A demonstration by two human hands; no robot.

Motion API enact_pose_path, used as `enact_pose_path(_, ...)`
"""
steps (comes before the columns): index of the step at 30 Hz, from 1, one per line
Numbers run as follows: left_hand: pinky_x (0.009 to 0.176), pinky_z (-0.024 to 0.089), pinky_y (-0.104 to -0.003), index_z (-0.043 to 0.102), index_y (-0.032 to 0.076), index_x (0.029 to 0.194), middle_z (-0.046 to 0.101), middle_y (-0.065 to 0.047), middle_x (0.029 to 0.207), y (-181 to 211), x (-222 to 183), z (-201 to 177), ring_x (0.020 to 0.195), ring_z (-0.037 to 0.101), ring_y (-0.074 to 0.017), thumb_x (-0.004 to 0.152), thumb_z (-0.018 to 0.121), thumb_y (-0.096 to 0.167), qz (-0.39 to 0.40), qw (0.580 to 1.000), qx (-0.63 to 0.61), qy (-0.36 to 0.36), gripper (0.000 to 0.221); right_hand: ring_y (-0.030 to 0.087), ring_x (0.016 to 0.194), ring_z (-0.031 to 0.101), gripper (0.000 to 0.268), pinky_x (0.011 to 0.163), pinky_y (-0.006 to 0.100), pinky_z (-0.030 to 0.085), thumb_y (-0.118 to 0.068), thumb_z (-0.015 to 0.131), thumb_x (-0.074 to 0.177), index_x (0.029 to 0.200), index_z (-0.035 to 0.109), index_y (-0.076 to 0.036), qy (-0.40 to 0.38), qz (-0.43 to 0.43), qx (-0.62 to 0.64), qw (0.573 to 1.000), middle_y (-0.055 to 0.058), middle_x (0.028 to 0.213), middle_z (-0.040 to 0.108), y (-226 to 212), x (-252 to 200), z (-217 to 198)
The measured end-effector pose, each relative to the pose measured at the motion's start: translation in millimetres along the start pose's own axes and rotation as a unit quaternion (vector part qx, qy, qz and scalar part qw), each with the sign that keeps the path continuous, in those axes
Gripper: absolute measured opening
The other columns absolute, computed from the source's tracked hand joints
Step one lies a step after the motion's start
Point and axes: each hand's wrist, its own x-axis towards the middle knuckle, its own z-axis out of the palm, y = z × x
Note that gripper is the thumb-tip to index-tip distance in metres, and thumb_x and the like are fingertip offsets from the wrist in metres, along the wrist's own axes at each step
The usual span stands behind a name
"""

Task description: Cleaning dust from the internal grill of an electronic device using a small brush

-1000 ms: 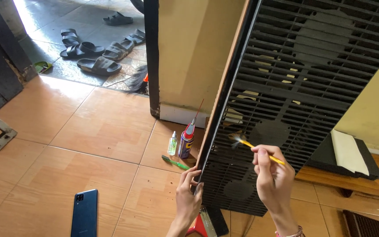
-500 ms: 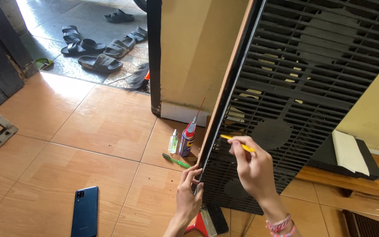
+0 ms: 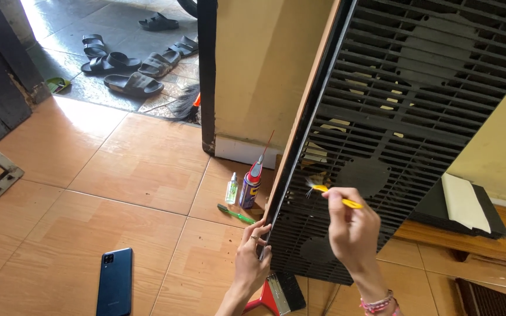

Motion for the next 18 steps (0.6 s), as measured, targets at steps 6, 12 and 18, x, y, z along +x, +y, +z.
enact_pose_path(6,0.072,0.065,-0.028,0.067,0.021,0.127,0.058,0.005,0.146,5,-1,-6,0.086,0.069,-0.0121,0.083,0.066,-0.001,-0.014,1.0,-0.008,-0.01,0.05,0.007,0.048,0.05,0.03,0.043,0.022,0.039,-0.03,0.047,0.105,0.099,0.07,-0.011,-0.047,-0.009,-0.012,0.999,0.0,0.074,0.068,-9,10,16)
enact_pose_path(12,0.084,0.058,-0.028,0.074,0.021,0.124,0.067,0.001,0.144,25,-1,-21,0.102,0.072,-0.0141,0.088,0.068,0.025,-0.132,0.983,-0.124,0.001,0.037,0.01,0.043,0.036,0.025,0.04,0.021,0.026,-0.022,0.05,0.11,0.1,0.062,-0.002,0.064,0.19,0.489,0.849,0.014,0.077,0.058,-1,9,9)
enact_pose_path(18,0.054,0.037,-0.031,0.058,0.01,0.065,0.057,-0.005,0.06,-17,22,-17,0.053,0.048,-0.0158,0.093,0.079,0.025,-0.273,0.832,-0.416,0.245,0.038,0.01,0.051,0.043,0.024,0.043,0.021,0.032,-0.015,0.047,0.109,0.098,0.063,-0.002,0.077,0.076,0.265,0.958,0.007,0.073,0.055,-9,5,-13)
